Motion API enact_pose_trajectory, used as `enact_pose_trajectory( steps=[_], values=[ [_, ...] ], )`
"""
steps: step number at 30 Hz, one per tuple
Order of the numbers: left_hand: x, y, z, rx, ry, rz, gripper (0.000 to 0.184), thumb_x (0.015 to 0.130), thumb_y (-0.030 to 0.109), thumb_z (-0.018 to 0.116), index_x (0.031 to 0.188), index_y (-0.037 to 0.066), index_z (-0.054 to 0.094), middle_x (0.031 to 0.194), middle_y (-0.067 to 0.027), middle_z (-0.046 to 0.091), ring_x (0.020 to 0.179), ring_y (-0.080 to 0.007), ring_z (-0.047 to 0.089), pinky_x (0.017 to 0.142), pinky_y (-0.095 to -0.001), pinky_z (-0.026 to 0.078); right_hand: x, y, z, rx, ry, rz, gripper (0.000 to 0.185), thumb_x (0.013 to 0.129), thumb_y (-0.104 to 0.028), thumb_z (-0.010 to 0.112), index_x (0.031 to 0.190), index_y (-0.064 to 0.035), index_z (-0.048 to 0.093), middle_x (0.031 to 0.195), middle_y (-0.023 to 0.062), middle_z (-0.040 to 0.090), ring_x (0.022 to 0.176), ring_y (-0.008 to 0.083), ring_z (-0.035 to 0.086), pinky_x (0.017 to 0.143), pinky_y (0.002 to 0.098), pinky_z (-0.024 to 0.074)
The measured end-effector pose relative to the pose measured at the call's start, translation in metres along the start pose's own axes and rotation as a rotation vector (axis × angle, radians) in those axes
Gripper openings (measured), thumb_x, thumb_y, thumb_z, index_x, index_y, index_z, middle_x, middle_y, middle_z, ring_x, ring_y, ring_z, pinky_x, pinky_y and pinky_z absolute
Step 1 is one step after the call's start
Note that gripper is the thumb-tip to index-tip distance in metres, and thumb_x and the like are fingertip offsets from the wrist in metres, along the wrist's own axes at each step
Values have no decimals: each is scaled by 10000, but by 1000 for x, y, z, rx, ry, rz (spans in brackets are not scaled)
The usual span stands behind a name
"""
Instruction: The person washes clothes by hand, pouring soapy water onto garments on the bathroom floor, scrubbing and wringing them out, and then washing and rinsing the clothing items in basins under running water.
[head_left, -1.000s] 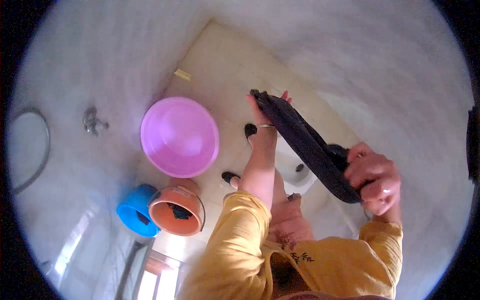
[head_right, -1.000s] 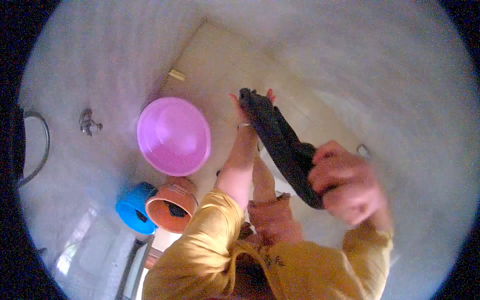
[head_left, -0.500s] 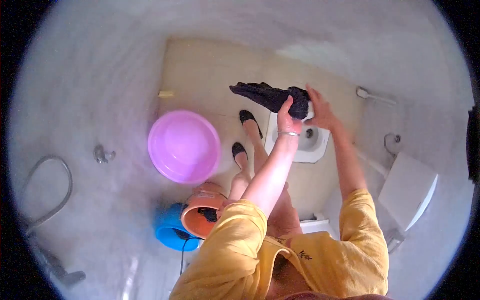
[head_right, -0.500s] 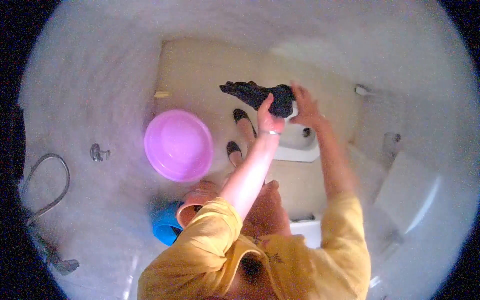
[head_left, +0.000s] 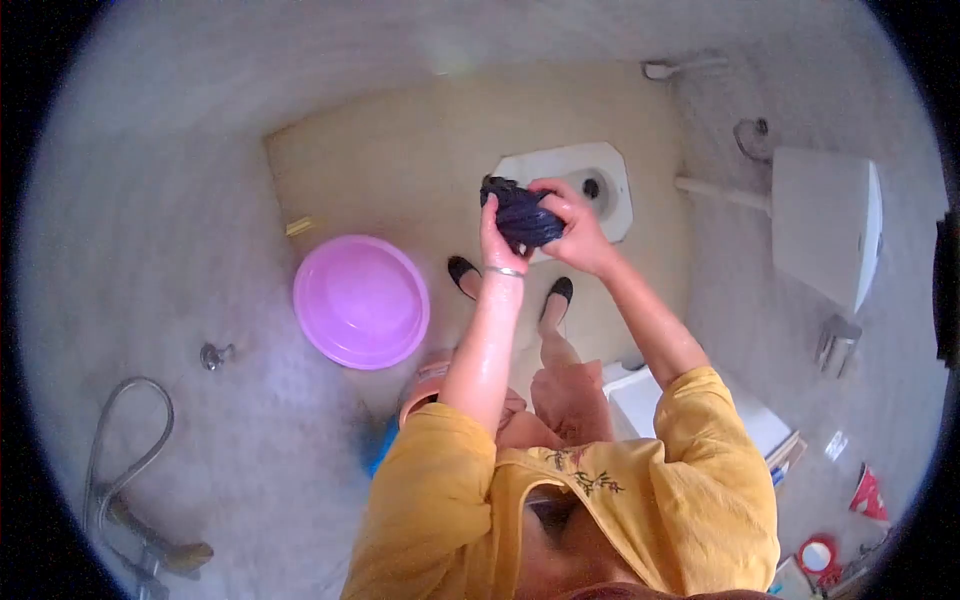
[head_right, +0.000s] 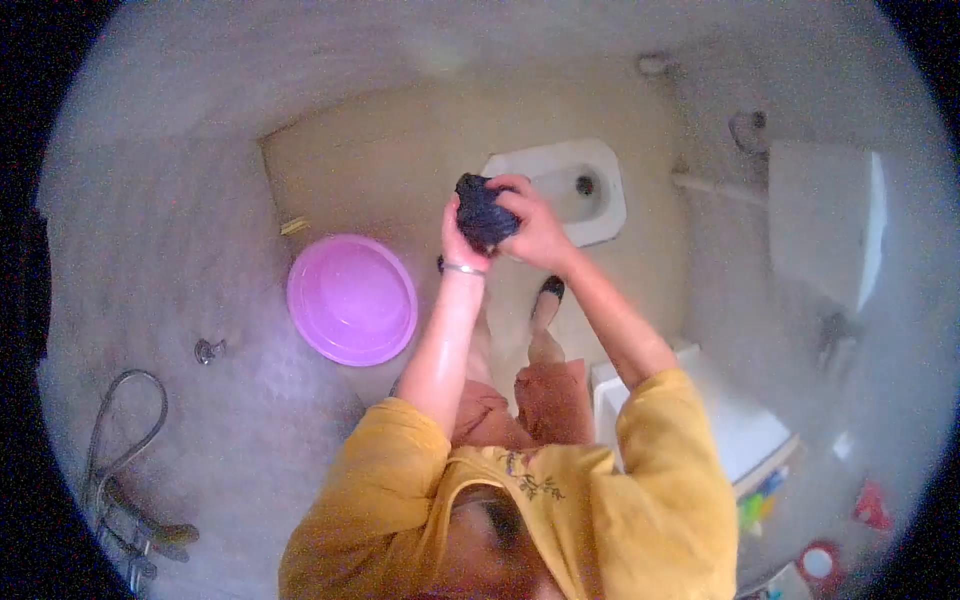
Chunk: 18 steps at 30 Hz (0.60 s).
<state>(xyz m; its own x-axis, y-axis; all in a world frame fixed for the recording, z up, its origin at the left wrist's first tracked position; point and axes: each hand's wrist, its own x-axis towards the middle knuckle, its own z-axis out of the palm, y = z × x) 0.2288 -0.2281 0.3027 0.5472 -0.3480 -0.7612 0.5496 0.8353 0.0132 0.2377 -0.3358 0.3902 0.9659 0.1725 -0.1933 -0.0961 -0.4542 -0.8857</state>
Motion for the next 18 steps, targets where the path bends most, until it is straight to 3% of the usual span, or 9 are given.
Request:
enact_pose_trajectory(
  steps=[3, 6, 7, 10, 11, 14, 16, 17, 18],
  values=[
    [-28, -16, -5, -48, -276, -223, 614, 702, 630, 425, 978, 85, 497, 922, -84, 547, 847, -228, 548, 743, -364, 463, -34, -13, -14, 16, -49, -132, 304, 479, -29, 653, 745, -23, 507, 1068, 100, 442, 1022, 266, 418, 871, 347, 332],
    [-27, -43, -31, 34, -218, -174, 640, 701, 664, 372, 895, 70, 509, 895, -97, 550, 817, -215, 550, 767, -322, 449, -72, -31, -32, 92, -132, -220, 275, 501, -34, 654, 723, -26, 493, 1073, 114, 435, 1054, 293, 391, 893, 379, 306],
    [-21, -55, -48, 73, -200, -232, 696, 659, 704, 377, 859, 50, 507, 829, -126, 551, 784, -257, 549, 749, -361, 454, -85, -34, -41, 142, -190, -269, 261, 514, -39, 657, 709, -26, 483, 1077, 121, 431, 1069, 307, 378, 899, 395, 296],
    [-67, -65, 4, 118, -213, -430, 777, 603, 749, 382, 851, 23, 502, 778, -152, 547, 751, -317, 542, 725, -412, 454, -120, -50, -57, 268, -342, -324, 262, 528, -48, 668, 669, -15, 450, 1089, 132, 424, 1090, 329, 359, 903, 421, 285],
    [-56, -81, -11, 135, -163, -439, 862, 533, 810, 351, 915, 50, 490, 894, -222, 516, 811, -352, 519, 684, -455, 447, -134, -51, -61, 296, -369, -300, 249, 523, -27, 650, 667, -6, 448, 1087, 137, 423, 1099, 338, 350, 905, 426, 281],
    [-67, -106, -13, 146, -67, -490, 766, 615, 751, 361, 911, 58, 497, 882, -198, 534, 790, -330, 529, 648, -455, 449, -160, -55, -73, 376, -459, -270, 181, 552, 3, 592, 669, 3, 453, 1104, 143, 411, 1097, 342, 354, 908, 429, 275],
    [-58, -126, -27, 42, -237, -522, 584, 726, 596, 412, 906, 48, 504, 865, -156, 553, 772, -295, 540, 649, -430, 453, -173, -56, -85, 399, -456, -271, 233, 541, -3, 597, 722, -11, 451, 1106, 141, 413, 1094, 323, 358, 912, 405, 277],
    [-53, -134, -30, 42, -241, -525, 584, 726, 596, 412, 906, 48, 504, 865, -156, 553, 772, -295, 540, 649, -430, 453, -180, -55, -92, 427, -451, -263, 290, 531, -10, 602, 776, -26, 449, 1108, 139, 415, 1090, 304, 363, 917, 380, 279],
    [-51, -142, -35, 109, -265, -539, 483, 762, 494, 418, 903, 41, 508, 853, -139, 558, 761, -280, 543, 660, -416, 453, -186, -50, -102, 481, -382, -213, 312, 542, -24, 614, 800, -35, 439, 1115, 138, 412, 1096, 291, 358, 919, 375, 273]
  ],
)
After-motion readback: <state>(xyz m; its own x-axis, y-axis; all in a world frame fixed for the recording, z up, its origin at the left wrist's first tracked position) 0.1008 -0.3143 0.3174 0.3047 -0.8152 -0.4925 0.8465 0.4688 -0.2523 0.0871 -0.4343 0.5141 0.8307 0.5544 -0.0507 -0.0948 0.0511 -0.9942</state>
